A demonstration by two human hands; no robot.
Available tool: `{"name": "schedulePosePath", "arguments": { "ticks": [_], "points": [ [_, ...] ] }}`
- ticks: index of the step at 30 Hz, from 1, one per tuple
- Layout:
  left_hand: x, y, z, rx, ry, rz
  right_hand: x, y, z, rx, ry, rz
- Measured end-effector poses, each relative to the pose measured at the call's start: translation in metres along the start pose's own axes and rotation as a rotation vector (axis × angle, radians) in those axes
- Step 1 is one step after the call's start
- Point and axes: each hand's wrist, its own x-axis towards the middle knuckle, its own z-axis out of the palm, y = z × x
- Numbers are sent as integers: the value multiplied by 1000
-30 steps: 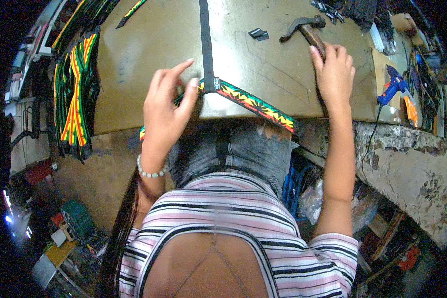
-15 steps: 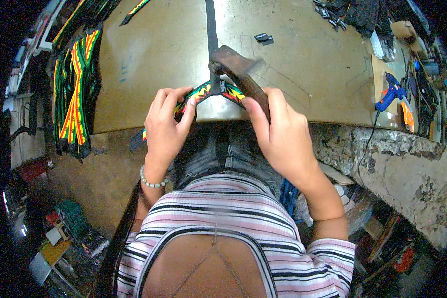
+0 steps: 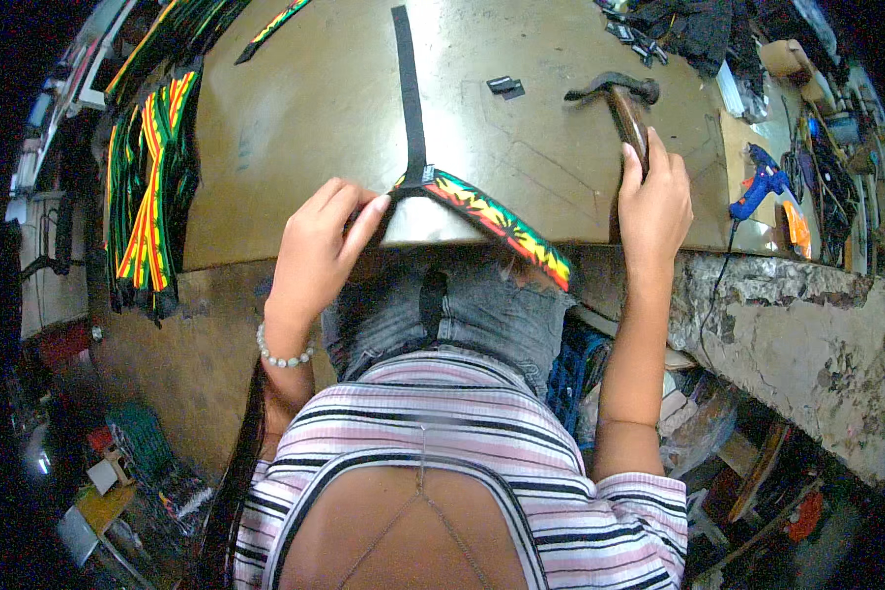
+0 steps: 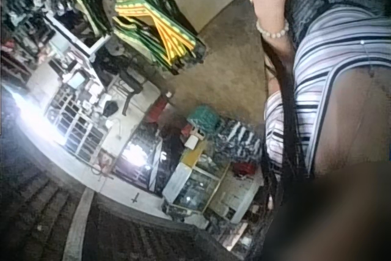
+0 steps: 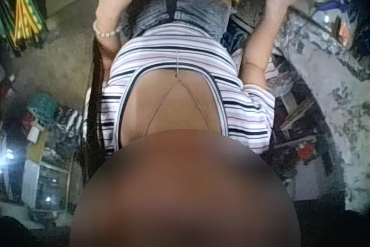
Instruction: The person assembles a strap by attaching a metal buckle to a black webbing strap and a patterned fabric strap using a hot glue gun. They repeatedly apply glue, press the buckle onto the straps, and adjust alignment on a workbench.
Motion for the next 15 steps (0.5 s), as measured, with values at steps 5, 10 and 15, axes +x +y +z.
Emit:
{"name": "schedulePosePath", "arguments": {
  "ticks": [5,10,15],
  "points": [
    [-2,24,8,-609,213,-217,-21,-61,-9,954,-446,-109],
    [4,40,17,-244,118,11,-35,-127,6,1621,-889,15],
    [8,34,-14,57,288,158,-12,-108,6,1397,-1243,-224]
  ]
}}
